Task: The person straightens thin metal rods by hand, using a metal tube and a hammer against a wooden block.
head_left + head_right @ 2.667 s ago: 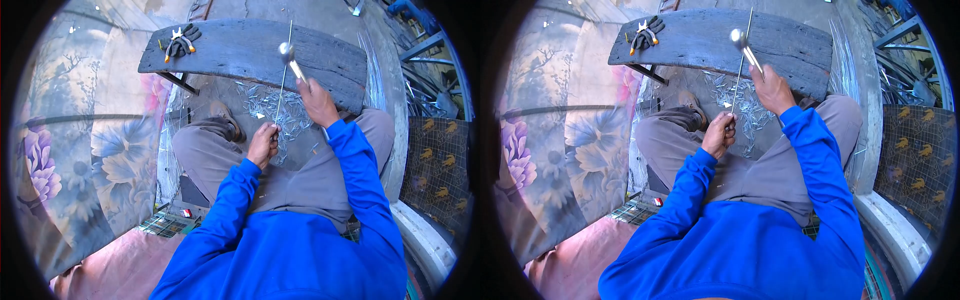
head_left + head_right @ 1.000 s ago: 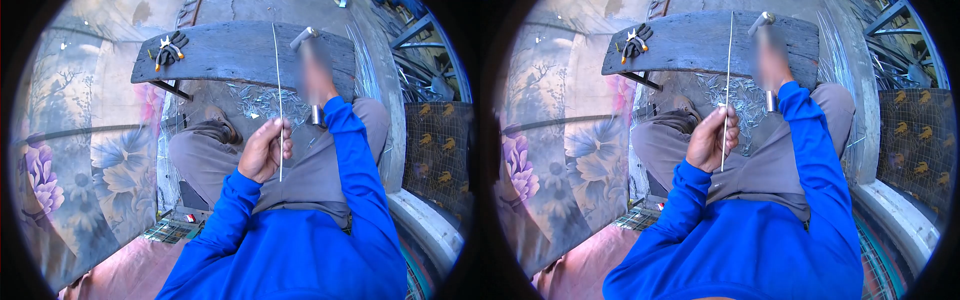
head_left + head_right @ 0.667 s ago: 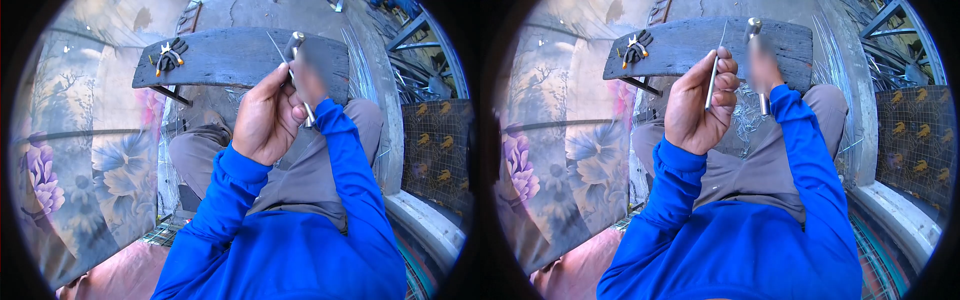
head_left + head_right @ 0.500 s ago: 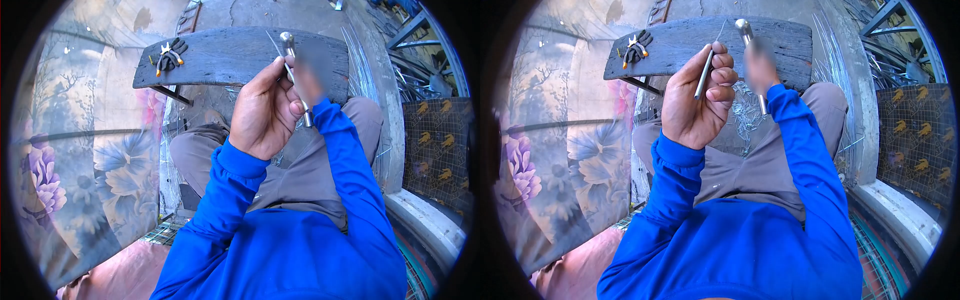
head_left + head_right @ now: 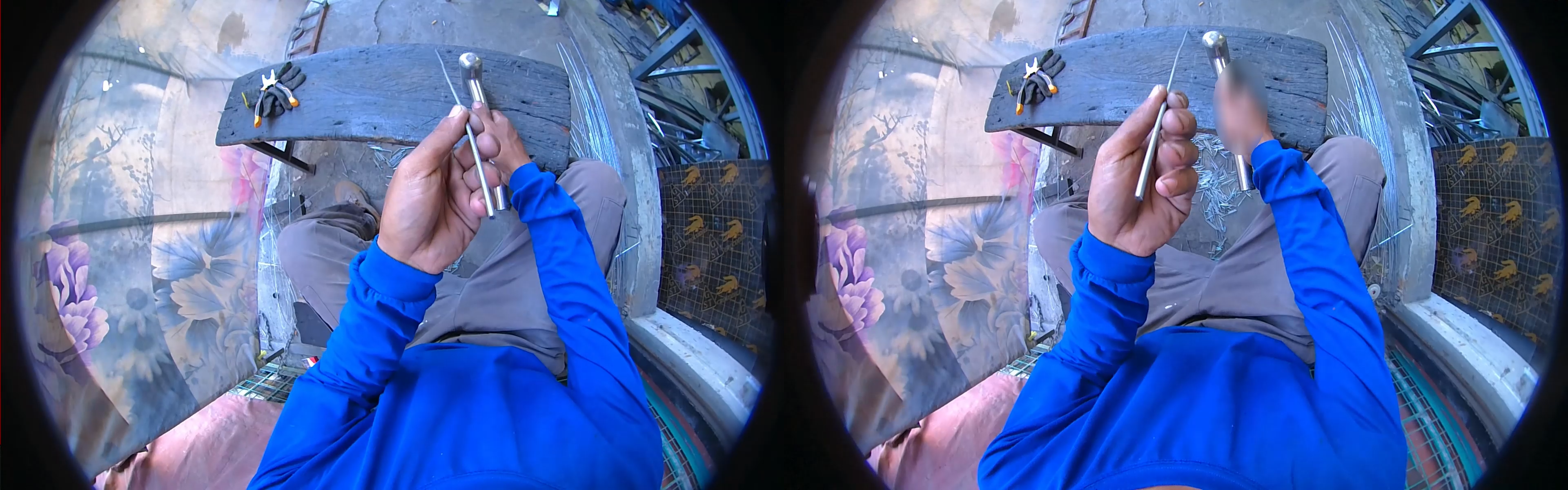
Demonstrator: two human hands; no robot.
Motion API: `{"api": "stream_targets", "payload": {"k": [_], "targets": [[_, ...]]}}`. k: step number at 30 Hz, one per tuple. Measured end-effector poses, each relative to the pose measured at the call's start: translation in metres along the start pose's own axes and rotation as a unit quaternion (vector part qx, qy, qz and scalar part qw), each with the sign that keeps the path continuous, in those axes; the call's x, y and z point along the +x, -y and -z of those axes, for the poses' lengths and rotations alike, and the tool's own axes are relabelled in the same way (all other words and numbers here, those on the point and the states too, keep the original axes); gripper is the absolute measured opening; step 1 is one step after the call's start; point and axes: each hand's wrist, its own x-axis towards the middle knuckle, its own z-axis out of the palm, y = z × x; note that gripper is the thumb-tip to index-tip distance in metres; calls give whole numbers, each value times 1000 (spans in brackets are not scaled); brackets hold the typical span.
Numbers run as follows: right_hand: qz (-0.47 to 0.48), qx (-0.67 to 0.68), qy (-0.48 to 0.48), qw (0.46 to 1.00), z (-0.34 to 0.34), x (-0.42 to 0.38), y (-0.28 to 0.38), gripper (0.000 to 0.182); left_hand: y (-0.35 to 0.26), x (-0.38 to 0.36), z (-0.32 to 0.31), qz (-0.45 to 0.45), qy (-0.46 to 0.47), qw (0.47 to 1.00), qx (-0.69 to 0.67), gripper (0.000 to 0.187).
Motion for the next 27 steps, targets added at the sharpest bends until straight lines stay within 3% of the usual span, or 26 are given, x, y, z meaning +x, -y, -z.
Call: {"api": "stream_targets", "payload": {"k": [6, 8, 12, 15, 22, 24, 27], "targets": [[-49, 12, -14, 999, 0, 0, 1, 48, 17, -19, 35, -27, -97, 990, 99, 22], [-74, 21, -14, 997, 0, -3, 4, 48, 26, -31, 57, 1, -159, 950, 269, 20], [-73, 16, -20, 997, -2, -5, 6, 48, 45, -40, 137, -30, -251, 909, 331, 20], [-65, -2, -32, 997, -5, -5, 7, 50, 47, -37, 192, -119, -292, 863, 394, 21], [17, -28, -30, 999, -4, -31, 27, 51, 55, -20, 227, -154, -314, 810, 471, 30], [123, -49, -24, 991, -4, -39, 38, 50, 55, -17, 226, -158, -322, 790, 497, 31], [172, -78, -30, 982, -16, -49, 42, 51, 52, -16, 222, -153, -323, 790, 498, 31]]}}
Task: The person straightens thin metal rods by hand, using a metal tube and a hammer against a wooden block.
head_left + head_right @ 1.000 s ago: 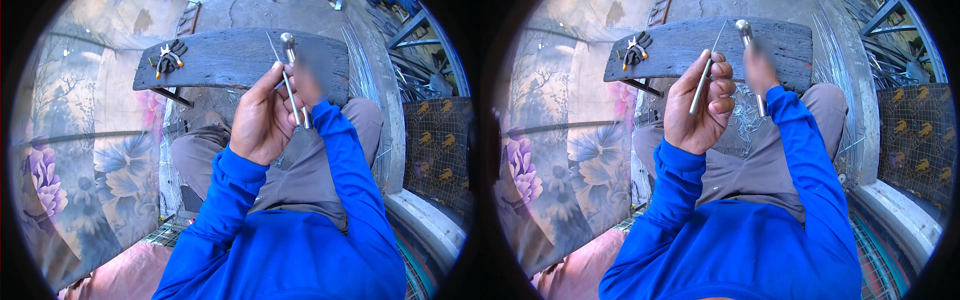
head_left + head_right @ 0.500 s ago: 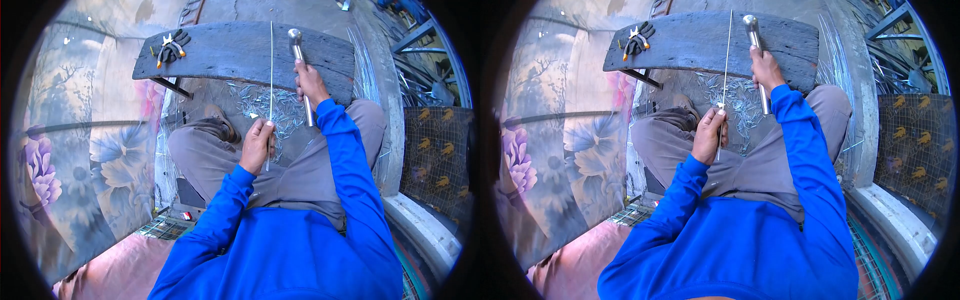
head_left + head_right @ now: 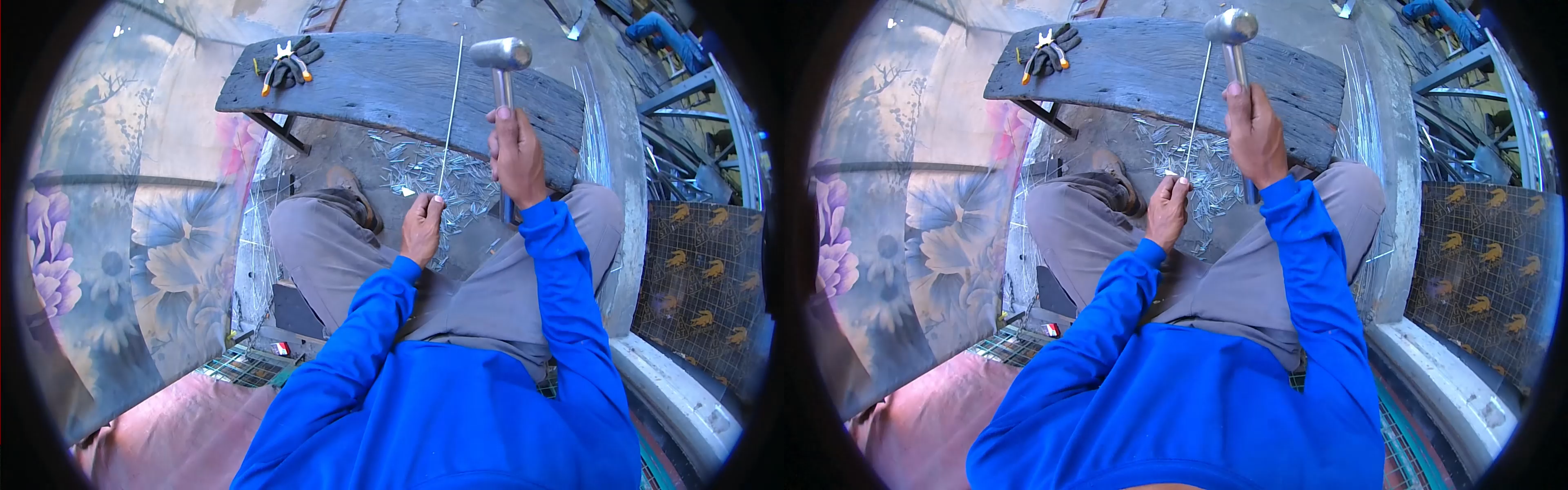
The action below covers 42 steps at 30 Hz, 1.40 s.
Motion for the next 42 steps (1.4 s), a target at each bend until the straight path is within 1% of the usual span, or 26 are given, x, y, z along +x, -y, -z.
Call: {"api": "stream_targets", "payload": {"k": [1, 3, 4, 6, 7, 9, 11, 13, 15, 16, 17, 19, 22, 24, 25, 27, 28, 30, 31, 33, 34, 37, 38, 39, 41, 42], "targets": [[1, 2, 2, 1000, -4, 1, -6, 51, -2, 0, 1, -1, -3, 1000, 1, 31], [-6, -112, 22, 993, -14, 2, -28, 53, -5, -1, 0, 15, 3, 1000, 8, 32], [-5, -110, 22, 994, -15, 6, -35, 53, -3, 0, -1, -10, -6, 1000, 25, 33], [-55, -138, 141, 979, -14, 17, -40, 55, 1, -1, -3, -9, -13, 999, 40, 34], [-52, -136, 137, 980, -15, 17, -38, 55, 0, 2, -3, -9, -20, 998, 53, 34], [-61, -110, 44, 991, -19, 12, -34, 54, 0, 5, -1, -17, -18, 999, 41, 35], [-73, -79, 49, 993, -10, 8, -9, 54, 2, 1, 0, -19, -18, 999, 27, 35], [-83, -48, 48, 994, -8, 8, -7, 54, -2, 0, -1, 20, -4, 1000, -8, 34], [-31, -84, 11, 996, -17, 10, -27, 54, -4, 0, 0, 20, -2, 1000, -17, 34], [-30, -83, 9, 996, -18, 13, -37, 54, -6, -1, 0, 21, 0, 999, -27, 34], [-40, -146, 64, 986, -18, 17, -48, 53, -8, -2, 1, 19, 2, 1000, -25, 34], [-49, -208, 114, 970, -15, 18, -48, 51, -14, -4, -1, 58, 11, 996, -70, 33], [-27, -202, 86, 975, -16, 12, -36, 52, -15, -3, -1, 66, 16, 993, -93, 31], [-83, -131, 74, 985, -11, 5, -20, 54, -12, -4, -1, 78, 22, 989, -123, 31], [-83, -134, 75, 985, -11, 2, -22, 54, -13, -3, -2, 84, 27, 984, -152, 30], [-12, -184, 22, 983, -14, -3, -28, 59, -17, -5, -4, 96, 31, 982, -158, 28], [-11, -183, 21, 983, -14, 0, -31, 59, -20, -5, -3, 106, 36, 981, -160, 27], [-178, -187, 135, 956, -7, 9, -39, 61, -21, -5, -1, 100, 33, 984, -145, 27], [-174, -187, 131, 958, -6, 10, -44, 61, -22, -2, -1, 96, 29, 986, -130, 27], [-113, -183, 67, 974, -8, 6, -47, 63, -25, 0, -2, 92, 29, 986, -133, 27], [-105, -178, 51, 977, -6, 2, -44, 63, -24, -4, -1, 97, 27, 986, -134, 27], [-89, -129, 61, 986, -2, -1, -29, 63, -22, -4, -4, 110, 28, 981, -158, 26], [-64, -147, 49, 986, -4, -2, -30, 64, -22, -4, -5, 110, 30, 981, -158, 26], [-63, -146, 47, 986, -7, 2, -44, 64, -22, -3, -5, 109, 26, 983, -148, 26], [6, -283, 91, 955, -13, 14, -76, 66, -21, -2, -4, 102, 22, 985, -137, 26], [-185, -126, 170, 960, -6, 14, -35, 67, -18, -1, -4, 105, 17, 985, -133, 27]]}}
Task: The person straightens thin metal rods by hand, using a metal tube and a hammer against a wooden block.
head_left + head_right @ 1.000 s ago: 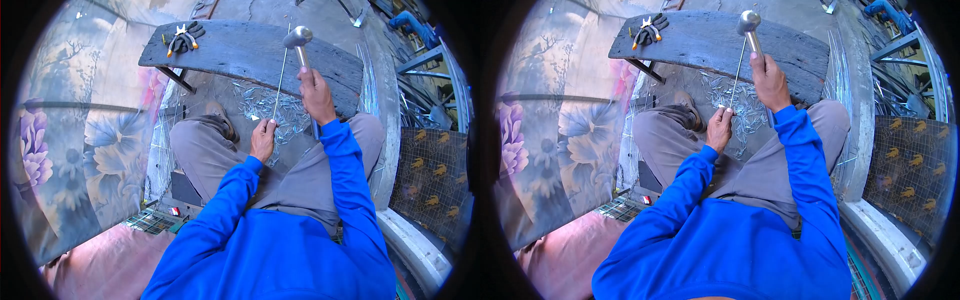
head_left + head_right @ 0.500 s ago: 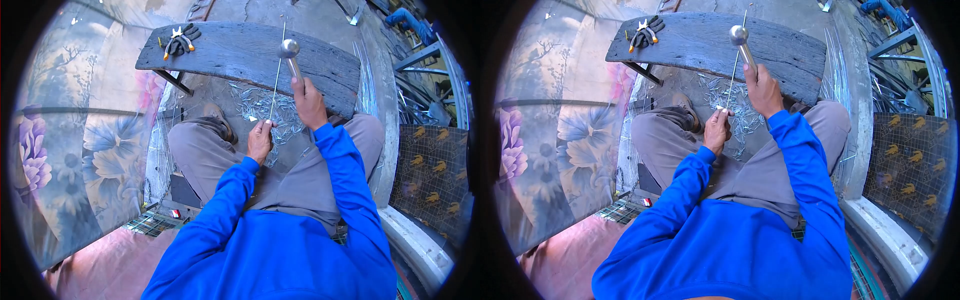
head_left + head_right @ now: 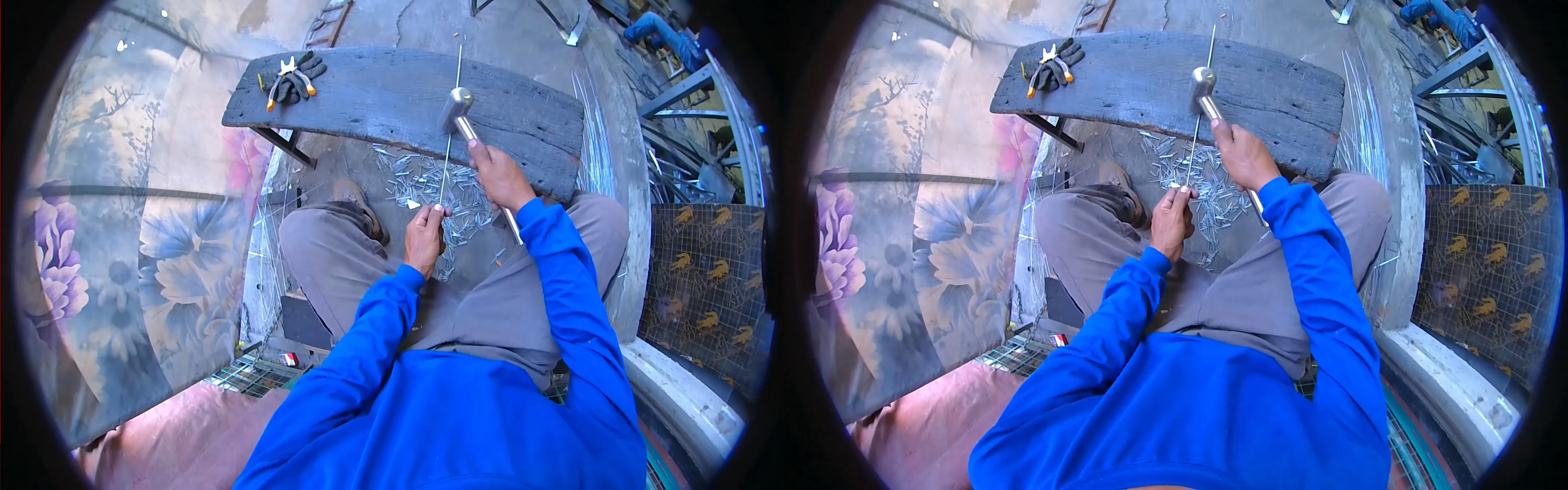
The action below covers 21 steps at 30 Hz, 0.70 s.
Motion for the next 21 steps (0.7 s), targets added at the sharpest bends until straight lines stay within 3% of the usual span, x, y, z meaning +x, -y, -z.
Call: {"api": "stream_targets", "payload": {"k": [3, 6, 11, 14, 16, 18, 21], "targets": [[18, -6, -61, 998, -1, 2, -7, 67, -10, -3, 4, 9, 15, 1000, 7, 29], [-14, 56, -84, 995, -2, -1, -8, 66, -18, -12, 7, 51, 89, 994, -47, 24], [-18, 143, -87, 986, -3, 2, -9, 65, -99, -53, -33, 62, 177, 969, -158, 27], [-6, 100, -93, 991, -8, 4, -12, 65, -138, -66, -63, 52, 191, 956, -217, 27], [49, -8, -95, 994, -6, 2, -8, 66, -160, -72, -78, 27, 235, 934, -266, 27], [29, -27, -73, 997, -12, 15, -22, 65, -169, -73, -88, 15, 245, 933, -264, 27], [143, -64, -97, 983, -12, 5, -24, 57, -178, -75, -99, 7, 267, 923, -279, 27]]}}
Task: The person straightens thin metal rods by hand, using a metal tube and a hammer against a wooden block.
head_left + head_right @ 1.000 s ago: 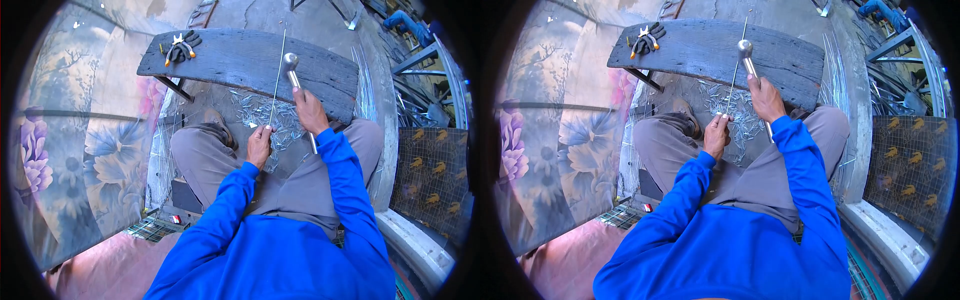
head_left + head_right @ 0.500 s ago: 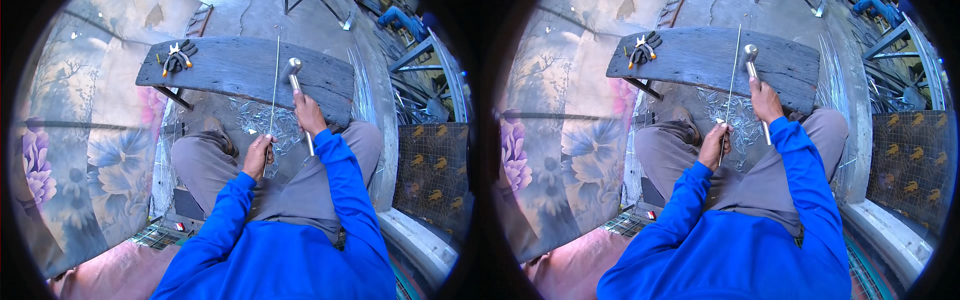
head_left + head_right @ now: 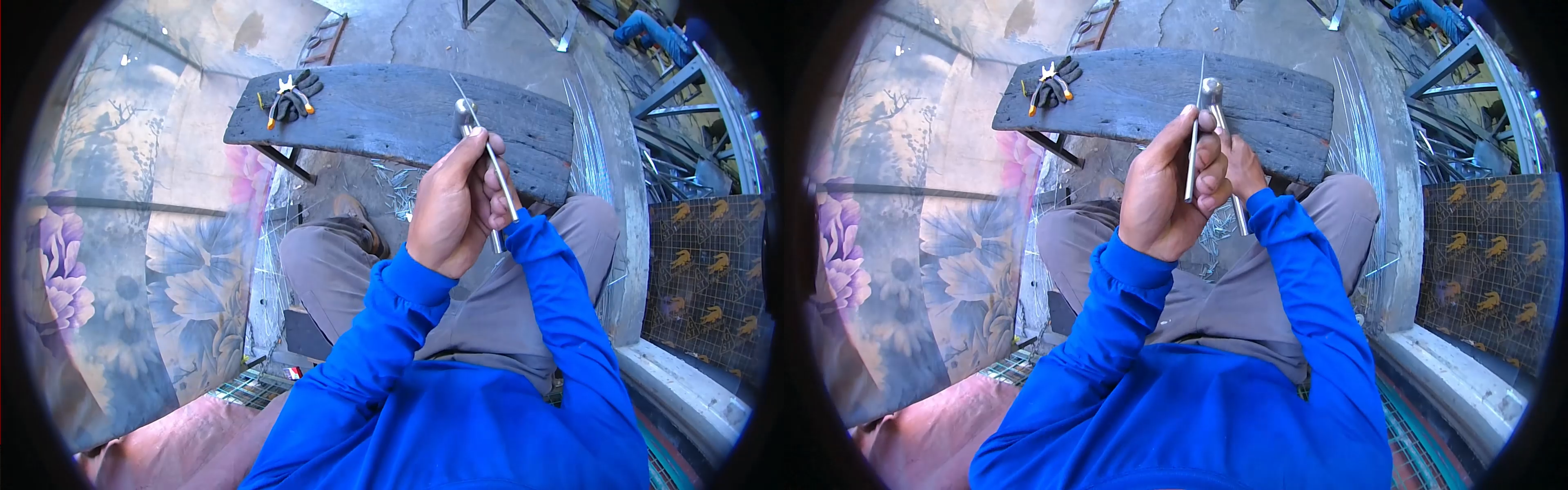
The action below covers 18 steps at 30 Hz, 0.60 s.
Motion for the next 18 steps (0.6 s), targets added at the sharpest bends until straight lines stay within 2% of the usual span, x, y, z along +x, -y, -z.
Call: {"api": "stream_targets", "payload": {"k": [4, 7, 10, 13, 14, 16, 18], "targets": [[23, 51, 24, 998, 11, -5, 20, 47, 1, 5, -1, 3, 8, 1000, -6, 27], [0, -5, 13, 1000, 10, -8, 25, 49, 0, 5, 0, 6, 12, 1000, -13, 26], [50, -79, -44, 995, -13, 3, -12, 55, -1, 3, 0, 6, 15, 1000, -18, 26], [84, -108, -37, 990, -15, 9, -23, 61, -3, 2, 0, 6, 15, 1000, -25, 26], [11, 5, -2, 1000, -11, 7, -24, 63, -4, 2, 1, 6, 13, 999, -29, 26], [-63, 118, 32, 991, 2, -1, -7, 65, -4, 2, 2, 11, 15, 999, -38, 26], [-137, 155, 43, 978, 6, -3, 4, 66, -3, 2, 4, 15, 16, 999, -48, 26]]}}
